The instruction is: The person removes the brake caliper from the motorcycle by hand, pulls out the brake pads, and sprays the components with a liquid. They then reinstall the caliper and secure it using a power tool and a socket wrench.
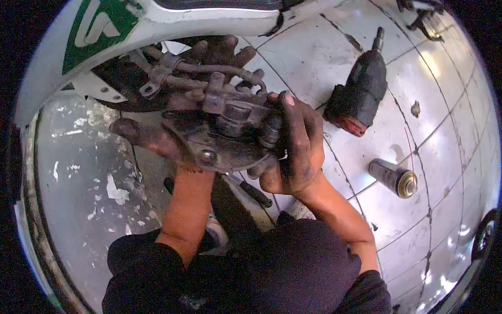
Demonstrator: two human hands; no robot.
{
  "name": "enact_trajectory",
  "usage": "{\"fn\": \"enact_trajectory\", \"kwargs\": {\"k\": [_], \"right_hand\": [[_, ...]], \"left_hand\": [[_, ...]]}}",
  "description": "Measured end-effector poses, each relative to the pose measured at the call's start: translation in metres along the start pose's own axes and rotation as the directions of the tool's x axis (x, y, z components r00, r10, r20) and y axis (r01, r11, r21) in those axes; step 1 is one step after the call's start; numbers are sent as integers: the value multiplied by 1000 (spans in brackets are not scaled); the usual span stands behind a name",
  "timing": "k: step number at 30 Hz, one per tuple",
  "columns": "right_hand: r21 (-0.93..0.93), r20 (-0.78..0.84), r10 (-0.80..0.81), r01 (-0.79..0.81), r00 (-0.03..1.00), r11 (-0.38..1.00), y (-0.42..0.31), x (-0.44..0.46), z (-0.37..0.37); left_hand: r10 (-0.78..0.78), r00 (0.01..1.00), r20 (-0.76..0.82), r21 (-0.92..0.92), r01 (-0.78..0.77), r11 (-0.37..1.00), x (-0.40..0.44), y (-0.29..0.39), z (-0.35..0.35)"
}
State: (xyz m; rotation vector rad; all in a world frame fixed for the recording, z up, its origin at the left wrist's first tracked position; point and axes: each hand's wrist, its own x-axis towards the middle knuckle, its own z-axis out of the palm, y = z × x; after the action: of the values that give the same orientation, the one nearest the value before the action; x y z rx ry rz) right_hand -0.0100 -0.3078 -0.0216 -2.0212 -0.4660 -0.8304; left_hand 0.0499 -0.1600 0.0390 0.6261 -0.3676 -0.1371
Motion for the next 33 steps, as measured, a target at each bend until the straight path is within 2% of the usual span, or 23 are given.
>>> {"fn": "enact_trajectory", "kwargs": {"k": [1, 3, 4, 7, 9, 10, 17, 19, 20, 22, 24, 26, 29, 31, 33], "right_hand": [[12, 8, -13, 13, 1000, 1000, 0, 2, 3], [189, -41, 102, -92, 994, 978, -2, 2, 13], [270, -9, 132, -124, 991, 955, -2, -3, 17], [269, 3, 153, -148, 988, 952, 1, -2, 17], [311, -22, 183, -168, 983, 935, 3, -1, 19], [287, -57, 163, -140, 985, 948, 5, 0, 18], [297, -153, 148, -97, 977, 950, 5, 0, 20], [285, -145, 144, -98, 979, 953, 4, -1, 18], [277, -135, 144, -102, 980, 956, 3, -2, 18], [252, -144, 129, -90, 981, 964, 3, -1, 18], [229, -152, 111, -74, 982, 971, 3, 1, 18], [337, -174, 201, -134, 964, 932, 3, 3, 19], [302, -267, 154, -69, 951, 951, 7, 7, 22], [305, -258, 154, -71, 954, 950, 9, 6, 21], [303, -247, 152, -72, 957, 950, 11, 5, 21]], "left_hand": [[18, 1000, -6, 5, -18, 1000, -1, 0, -6], [64, 986, 152, -79, -53, 995, -3, -2, -23], [76, 986, 146, -72, -66, 995, -4, -3, -27], [68, 994, 89, -129, -56, 990, 1, -16, -37], [160, 960, 231, -195, -115, 974, 13, -28, -38], [139, 968, 208, -306, -71, 949, 9, -22, -27], [27, 993, 111, -140, -11, 990, 4, -20, -35], [6, 937, 351, -267, 94, 959, 11, -20, -42], [4, 937, 350, -271, 98, 958, 12, -23, -44], [99, 945, 313, -96, -73, 993, 13, -27, -44], [63, 960, 272, -95, -38, 995, 13, -25, -46], [26, 972, 232, -93, -5, 996, 13, -24, -46], [0, 967, 257, -161, 43, 986, 12, -25, -45], [-4, 982, 189, -231, 49, 972, 8, -27, -42], [-20, 987, 159, -197, 52, 979, 7, -27, -41]]}}
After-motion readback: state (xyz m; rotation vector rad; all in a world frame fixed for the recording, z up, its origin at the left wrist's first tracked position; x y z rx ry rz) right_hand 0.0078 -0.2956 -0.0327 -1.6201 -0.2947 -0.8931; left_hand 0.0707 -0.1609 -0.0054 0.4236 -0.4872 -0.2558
